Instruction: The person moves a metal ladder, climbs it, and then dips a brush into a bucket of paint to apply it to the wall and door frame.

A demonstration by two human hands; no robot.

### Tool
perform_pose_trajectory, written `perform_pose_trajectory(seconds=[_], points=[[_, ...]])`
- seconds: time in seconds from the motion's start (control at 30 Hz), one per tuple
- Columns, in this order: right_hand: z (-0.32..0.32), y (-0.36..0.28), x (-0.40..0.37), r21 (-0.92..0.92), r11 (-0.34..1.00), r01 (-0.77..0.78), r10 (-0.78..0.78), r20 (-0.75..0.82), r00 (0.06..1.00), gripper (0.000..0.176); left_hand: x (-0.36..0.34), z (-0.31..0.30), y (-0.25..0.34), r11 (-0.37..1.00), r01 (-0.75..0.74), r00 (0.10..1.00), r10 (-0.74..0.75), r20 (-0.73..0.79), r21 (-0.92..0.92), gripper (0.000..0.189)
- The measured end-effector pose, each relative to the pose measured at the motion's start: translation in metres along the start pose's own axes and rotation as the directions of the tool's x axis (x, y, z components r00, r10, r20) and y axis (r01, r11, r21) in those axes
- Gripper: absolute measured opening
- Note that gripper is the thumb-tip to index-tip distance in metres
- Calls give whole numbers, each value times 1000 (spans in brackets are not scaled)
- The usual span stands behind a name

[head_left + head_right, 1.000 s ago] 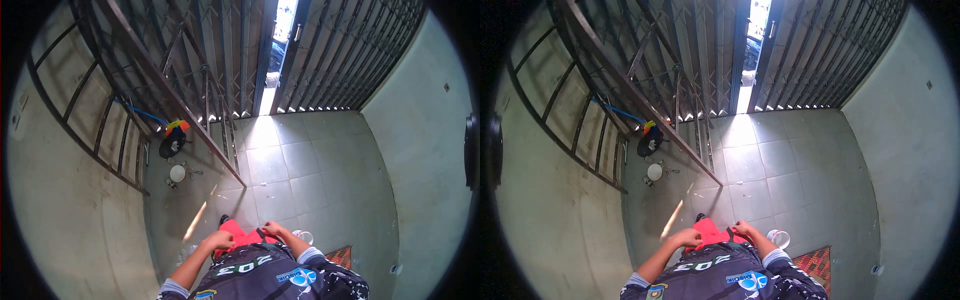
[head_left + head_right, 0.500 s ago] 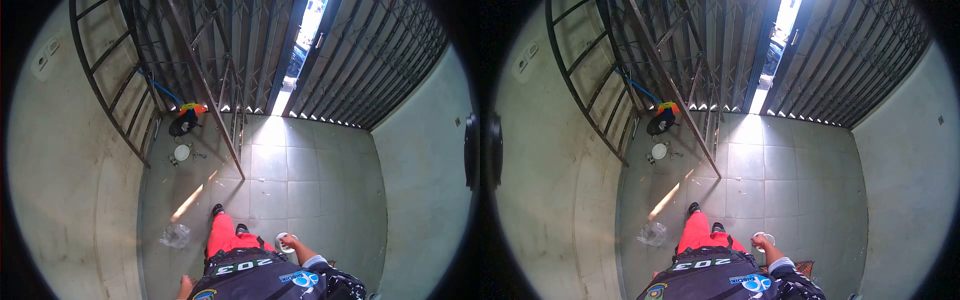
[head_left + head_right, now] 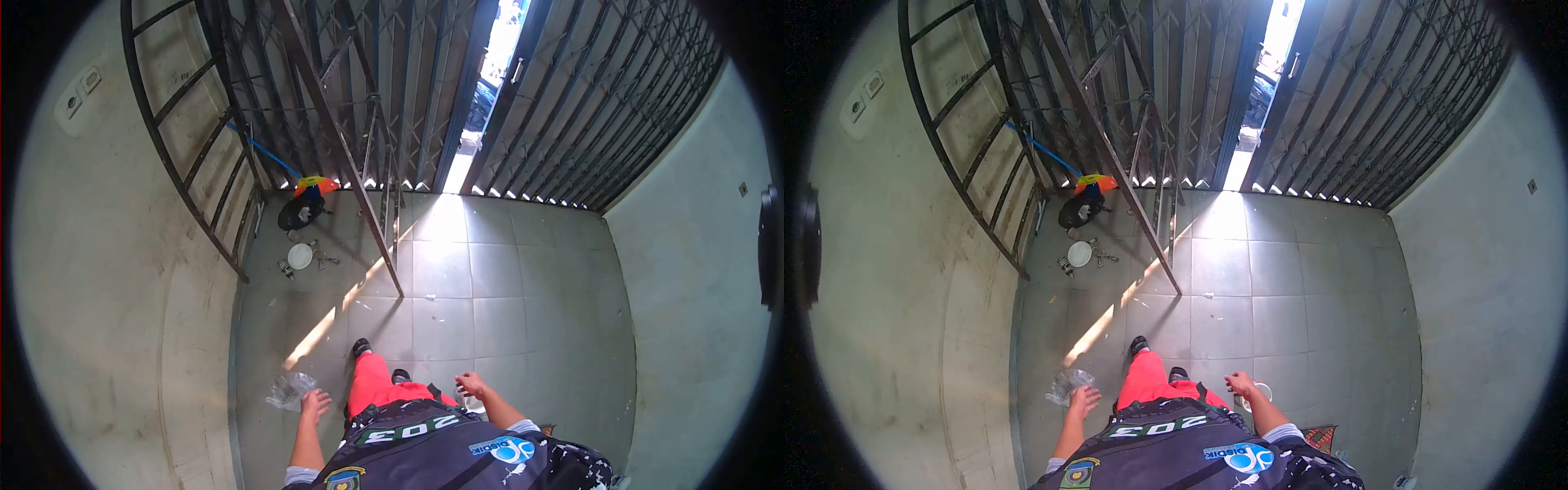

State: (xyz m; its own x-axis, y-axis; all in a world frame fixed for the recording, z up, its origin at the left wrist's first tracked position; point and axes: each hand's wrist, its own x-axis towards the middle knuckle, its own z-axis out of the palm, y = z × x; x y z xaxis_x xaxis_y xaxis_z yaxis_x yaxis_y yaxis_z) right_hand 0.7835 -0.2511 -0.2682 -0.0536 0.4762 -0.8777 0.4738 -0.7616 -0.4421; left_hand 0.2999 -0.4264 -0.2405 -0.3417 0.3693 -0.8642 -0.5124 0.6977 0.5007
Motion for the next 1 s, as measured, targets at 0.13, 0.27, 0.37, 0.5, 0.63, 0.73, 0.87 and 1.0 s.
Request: perform_pose_trajectory(seconds=[0.13,0.27,0.37,0.5,0.63,0.73,0.87,1.0], points=[[-6,-5,-4,15,999,-45,45,-30,999,34,5,-12,18,999,-30,999,30,-15,16,48],[-18,25,2,58,997,-45,49,-56,997,36,6,-23,-7,999,30,999,-31,-37,-18,47],[-20,39,-9,153,980,-130,142,-71,987,24,7,-30,-41,993,118,992,-119,-36,-6,46],[-22,95,26,180,977,-111,123,-57,991,20,-3,-22,-64,972,234,972,-234,-2,18,40],[-24,92,20,144,976,-164,164,10,986,30,-20,-6,-59,976,213,977,-213,1,53,36],[-40,52,-7,192,973,-130,134,-4,991,36,-3,-6,-59,976,215,976,-216,36,23,37],[-96,27,-5,86,995,-59,75,-206,976,36,15,-3,-39,975,219,975,-220,29,37,40],[-120,0,-7,61,998,6,23,-464,886,41,11,6,-3,989,139,990,-140,9,56,42]])
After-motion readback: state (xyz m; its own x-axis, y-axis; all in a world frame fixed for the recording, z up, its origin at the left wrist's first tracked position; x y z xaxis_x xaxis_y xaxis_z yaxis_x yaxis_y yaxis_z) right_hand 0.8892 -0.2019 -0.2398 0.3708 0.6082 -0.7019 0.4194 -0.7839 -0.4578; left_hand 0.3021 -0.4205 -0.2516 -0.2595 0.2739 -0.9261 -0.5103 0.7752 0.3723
